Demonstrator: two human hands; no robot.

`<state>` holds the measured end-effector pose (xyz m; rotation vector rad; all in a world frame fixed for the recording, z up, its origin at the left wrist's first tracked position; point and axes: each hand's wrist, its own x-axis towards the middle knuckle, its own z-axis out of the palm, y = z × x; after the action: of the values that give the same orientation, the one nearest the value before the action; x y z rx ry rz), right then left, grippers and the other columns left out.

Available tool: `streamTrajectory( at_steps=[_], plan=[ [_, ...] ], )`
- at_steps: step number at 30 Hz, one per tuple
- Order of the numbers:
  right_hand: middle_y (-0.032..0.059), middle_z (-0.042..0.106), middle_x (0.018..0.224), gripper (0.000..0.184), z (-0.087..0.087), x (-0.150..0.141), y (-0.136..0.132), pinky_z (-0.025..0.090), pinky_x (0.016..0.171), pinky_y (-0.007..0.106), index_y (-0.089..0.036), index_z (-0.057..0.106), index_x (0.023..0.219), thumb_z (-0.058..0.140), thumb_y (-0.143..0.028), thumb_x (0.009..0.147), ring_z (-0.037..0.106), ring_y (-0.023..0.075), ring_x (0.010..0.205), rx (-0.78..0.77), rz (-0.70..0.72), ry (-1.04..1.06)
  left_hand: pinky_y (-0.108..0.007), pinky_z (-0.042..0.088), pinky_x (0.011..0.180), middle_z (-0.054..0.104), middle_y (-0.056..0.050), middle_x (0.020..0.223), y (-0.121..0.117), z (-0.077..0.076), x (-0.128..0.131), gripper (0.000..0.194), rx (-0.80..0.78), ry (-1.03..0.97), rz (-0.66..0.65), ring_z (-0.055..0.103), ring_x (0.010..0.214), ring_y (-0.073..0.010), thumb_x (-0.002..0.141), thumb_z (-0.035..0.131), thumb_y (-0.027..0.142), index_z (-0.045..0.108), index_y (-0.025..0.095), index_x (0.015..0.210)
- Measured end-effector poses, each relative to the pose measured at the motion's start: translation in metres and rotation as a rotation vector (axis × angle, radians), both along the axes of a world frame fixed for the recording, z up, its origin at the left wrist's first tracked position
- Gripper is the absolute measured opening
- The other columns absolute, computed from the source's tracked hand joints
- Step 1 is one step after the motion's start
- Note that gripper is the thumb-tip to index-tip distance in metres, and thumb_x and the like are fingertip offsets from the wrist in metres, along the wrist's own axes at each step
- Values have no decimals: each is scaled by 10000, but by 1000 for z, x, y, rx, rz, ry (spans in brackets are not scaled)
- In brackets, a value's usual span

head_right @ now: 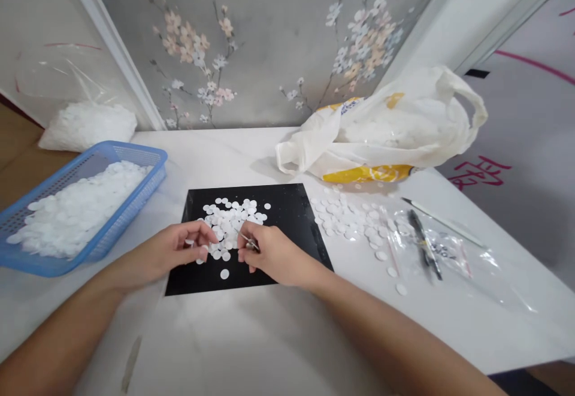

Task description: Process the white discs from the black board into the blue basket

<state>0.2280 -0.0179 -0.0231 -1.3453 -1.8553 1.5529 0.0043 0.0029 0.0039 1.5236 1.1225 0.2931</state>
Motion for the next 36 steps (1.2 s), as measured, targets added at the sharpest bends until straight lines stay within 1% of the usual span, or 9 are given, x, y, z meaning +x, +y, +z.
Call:
streamTrajectory(
  at_steps=[5, 7, 11, 14, 19, 25, 29, 33, 36],
  plan=[
    [-36, 526, 668, 69, -6, -16, -1, 373, 560, 205, -175, 596, 807, 611, -241, 820, 468, 89, 577, 183, -23, -76, -223, 300, 491, 508, 8, 693, 1, 2, 4, 313, -105, -306, 399, 368, 534, -78, 857, 472, 426, 504, 168, 681],
    [-8, 557, 765, 64, -9, -22, -2, 399, 614, 213, -170, 593, 803, 643, -210, 808, 505, 101, 638, 300, 15, -130, -225, 253, 461, 439, 28, 616, 1, 2, 5, 389, -74, -324, 445, 326, 505, -76, 868, 444, 463, 389, 184, 604],
    [23, 545, 817, 51, -15, -25, -3, 410, 640, 233, -168, 574, 816, 559, -128, 843, 509, 113, 646, 498, 103, -236, -223, 242, 478, 340, 62, 571, -2, -1, 5, 311, 86, -43, 212, 316, 517, -89, 812, 538, 433, 439, 190, 644],
    [-10, 513, 707, 87, -15, -17, -2, 390, 593, 220, -174, 533, 755, 518, -114, 816, 454, 100, 590, 436, 36, -191, -226, 236, 493, 359, 72, 565, -7, -8, 7, 149, 206, 224, 25, 342, 523, -104, 759, 598, 346, 542, 209, 740],
    [-50, 533, 661, 81, -7, -2, 2, 346, 520, 194, -194, 451, 746, 484, -120, 737, 415, 80, 544, 140, -65, -53, -233, 232, 490, 425, 72, 564, -14, -17, 13, 119, 340, 407, -29, 378, 508, -121, 747, 621, 326, 549, 240, 789],
    [-53, 474, 635, 38, -2, -9, 2, 323, 522, 200, -176, 558, 784, 571, -209, 798, 387, 82, 555, 141, -1, -62, -234, 237, 485, 426, 57, 571, -15, -18, 15, 66, 341, 427, -90, 398, 514, -125, 781, 553, 293, 562, 229, 767],
    [0, 545, 788, 78, -8, -18, 0, 396, 618, 228, -174, 562, 804, 640, -171, 801, 500, 116, 665, 372, 99, -192, -230, 242, 481, 414, 65, 567, -14, -15, 11, 48, 276, 312, -80, 367, 509, -109, 750, 527, 225, 501, 217, 710],
    [38, 531, 827, 76, -15, -24, -1, 426, 642, 260, -171, 540, 827, 501, -138, 883, 518, 134, 666, 599, 203, -304, -215, 280, 509, 528, 51, 665, -6, -5, 7, 107, 94, -66, 141, 381, 538, -87, 734, 485, 170, 388, 209, 714],
    [16, 512, 770, 97, -16, -24, -1, 414, 619, 250, -179, 511, 779, 498, -110, 845, 493, 123, 632, 564, 112, -235, -217, 208, 462, 564, 34, 677, 1, 0, 2, 180, -79, -311, 322, 320, 470, -62, 671, 465, 127, 305, 209, 684]
  ],
)
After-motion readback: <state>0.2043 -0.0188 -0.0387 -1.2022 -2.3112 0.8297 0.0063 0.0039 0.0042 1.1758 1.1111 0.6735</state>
